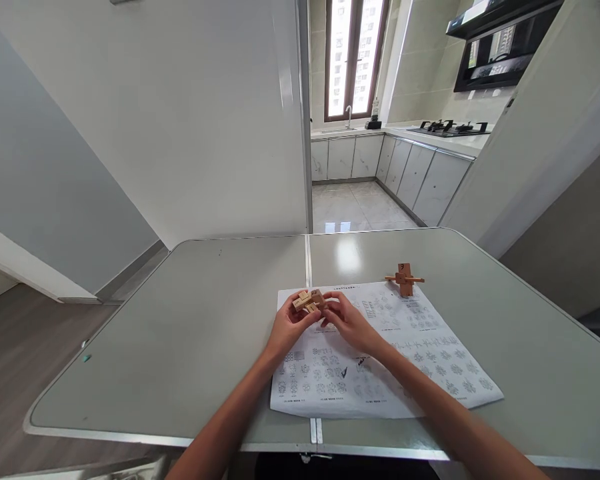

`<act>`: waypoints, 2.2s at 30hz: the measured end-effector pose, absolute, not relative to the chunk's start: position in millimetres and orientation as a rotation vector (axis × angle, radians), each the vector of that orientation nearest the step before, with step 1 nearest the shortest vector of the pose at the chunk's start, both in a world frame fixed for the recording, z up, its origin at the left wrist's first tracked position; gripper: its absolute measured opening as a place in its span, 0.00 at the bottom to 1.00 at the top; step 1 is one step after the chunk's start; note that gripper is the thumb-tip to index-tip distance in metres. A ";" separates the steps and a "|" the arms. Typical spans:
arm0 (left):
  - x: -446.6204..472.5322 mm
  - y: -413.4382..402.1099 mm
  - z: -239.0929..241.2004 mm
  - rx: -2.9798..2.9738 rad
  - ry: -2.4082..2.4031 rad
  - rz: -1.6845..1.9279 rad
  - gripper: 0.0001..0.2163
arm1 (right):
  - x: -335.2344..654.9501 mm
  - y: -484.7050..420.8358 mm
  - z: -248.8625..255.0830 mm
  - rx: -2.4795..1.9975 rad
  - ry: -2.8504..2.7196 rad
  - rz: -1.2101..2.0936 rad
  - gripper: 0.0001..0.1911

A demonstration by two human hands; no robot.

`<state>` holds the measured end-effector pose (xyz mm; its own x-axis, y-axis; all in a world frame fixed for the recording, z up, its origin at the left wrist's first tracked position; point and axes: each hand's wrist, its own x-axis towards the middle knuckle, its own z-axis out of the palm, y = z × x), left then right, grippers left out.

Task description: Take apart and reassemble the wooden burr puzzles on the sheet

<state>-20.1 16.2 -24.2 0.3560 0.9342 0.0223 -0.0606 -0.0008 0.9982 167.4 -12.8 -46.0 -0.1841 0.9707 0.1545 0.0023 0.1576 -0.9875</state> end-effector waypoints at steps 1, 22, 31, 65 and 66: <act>-19.8 15.1 -23.3 1.332 0.876 0.962 0.29 | 164.9 -13.9 -48.4 -1.064 -1.477 1.158 0.17; -19.9 9.9 -26.9 1.776 1.003 0.888 0.32 | 164.8 -15.5 -31.1 -0.770 -1.079 1.733 0.24; -20.8 9.4 -27.6 1.892 1.072 1.018 0.31 | 175.8 -11.3 -33.2 -0.733 -0.882 1.757 0.22; -22.9 3.0 -36.3 2.042 0.986 1.062 0.30 | 165.5 -18.3 -30.0 -0.624 -0.929 1.835 0.21; -22.9 2.8 -36.5 2.040 0.980 1.057 0.30 | 164.8 -18.9 -30.2 -0.615 -0.935 1.832 0.21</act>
<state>-22.9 2.8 -36.5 0.4008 0.8305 0.3868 0.3225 -0.5230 0.7889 164.8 -18.9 -30.2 -0.4174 0.9086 -0.0125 -0.5231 -0.2515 -0.8143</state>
